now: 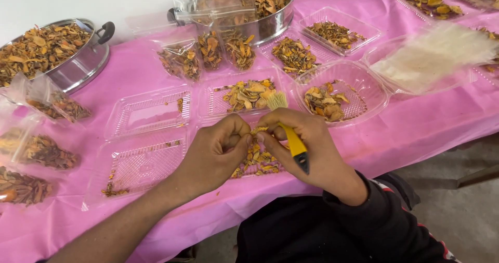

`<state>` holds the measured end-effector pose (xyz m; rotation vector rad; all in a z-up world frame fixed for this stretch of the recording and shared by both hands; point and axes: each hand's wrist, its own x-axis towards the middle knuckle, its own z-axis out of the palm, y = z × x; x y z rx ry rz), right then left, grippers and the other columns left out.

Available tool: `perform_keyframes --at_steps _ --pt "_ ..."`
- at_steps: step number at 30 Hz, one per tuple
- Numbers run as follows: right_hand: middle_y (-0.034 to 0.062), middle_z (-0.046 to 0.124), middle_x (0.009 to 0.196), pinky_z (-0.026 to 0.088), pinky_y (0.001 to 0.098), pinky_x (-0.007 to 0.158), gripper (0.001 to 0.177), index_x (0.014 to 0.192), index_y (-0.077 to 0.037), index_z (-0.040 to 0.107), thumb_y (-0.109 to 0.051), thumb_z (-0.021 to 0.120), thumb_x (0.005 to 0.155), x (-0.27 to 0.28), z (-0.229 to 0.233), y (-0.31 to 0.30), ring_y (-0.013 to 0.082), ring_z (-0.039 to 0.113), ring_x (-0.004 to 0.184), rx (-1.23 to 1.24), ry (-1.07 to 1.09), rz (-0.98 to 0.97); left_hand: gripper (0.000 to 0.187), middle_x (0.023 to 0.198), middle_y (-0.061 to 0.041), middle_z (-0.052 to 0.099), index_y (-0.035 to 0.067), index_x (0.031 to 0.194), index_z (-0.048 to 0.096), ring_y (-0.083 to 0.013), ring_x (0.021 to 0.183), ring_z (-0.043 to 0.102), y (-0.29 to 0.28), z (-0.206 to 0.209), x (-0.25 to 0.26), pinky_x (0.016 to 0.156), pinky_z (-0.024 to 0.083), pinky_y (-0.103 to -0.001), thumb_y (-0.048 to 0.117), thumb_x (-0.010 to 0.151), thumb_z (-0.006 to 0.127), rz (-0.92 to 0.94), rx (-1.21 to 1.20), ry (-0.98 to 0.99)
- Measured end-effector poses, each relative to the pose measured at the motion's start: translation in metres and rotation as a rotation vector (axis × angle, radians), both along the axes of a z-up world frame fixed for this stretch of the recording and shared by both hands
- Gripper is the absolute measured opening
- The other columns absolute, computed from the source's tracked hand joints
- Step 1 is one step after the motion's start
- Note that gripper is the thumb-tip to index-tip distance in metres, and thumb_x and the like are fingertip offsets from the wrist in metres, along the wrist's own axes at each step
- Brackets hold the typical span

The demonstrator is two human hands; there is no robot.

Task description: Sorting and cleaning dried tea leaves or flower petals using a brush and hands into plastic containers for packaging.

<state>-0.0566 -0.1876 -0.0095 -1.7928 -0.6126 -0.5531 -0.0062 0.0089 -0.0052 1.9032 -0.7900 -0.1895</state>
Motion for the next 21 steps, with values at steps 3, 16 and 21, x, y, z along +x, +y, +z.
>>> perform_keyframes --at_steps 3,16,21 --pt "0.0024 0.067 0.082 0.048 0.0263 0.063 0.006 0.098 -0.008 0.067 -0.008 0.062 0.1 0.001 0.001 -0.002 0.0111 0.059 0.066 -0.097 -0.063 -0.042 0.02 0.057 0.003 0.048 0.013 0.081 0.052 -0.0059 0.048 0.039 -0.001 0.003 0.001 0.044 0.034 -0.024 0.005 0.098 0.058 0.059 -0.034 0.063" --pt "0.0001 0.062 0.095 0.049 0.0217 0.057 0.02 0.119 -0.01 0.054 -0.02 0.052 0.101 -0.026 -0.02 0.006 0.0069 0.065 0.07 0.021 -0.019 -0.22 0.028 0.054 0.004 0.047 0.014 0.075 0.053 -0.0045 0.048 0.029 0.005 -0.009 0.016 0.047 0.025 -0.024 0.005 0.101 0.059 0.147 -0.261 0.188" --pt "-0.0012 0.07 0.081 0.047 0.0215 0.052 0.007 0.103 -0.01 0.058 -0.011 0.053 0.099 -0.028 -0.018 0.005 0.0075 0.059 0.053 -0.15 -0.007 -0.076 0.026 0.058 0.005 0.042 0.013 0.072 0.053 -0.0043 0.051 0.031 0.002 -0.008 0.017 0.045 0.024 -0.024 -0.005 0.091 0.054 0.206 -0.259 0.195"
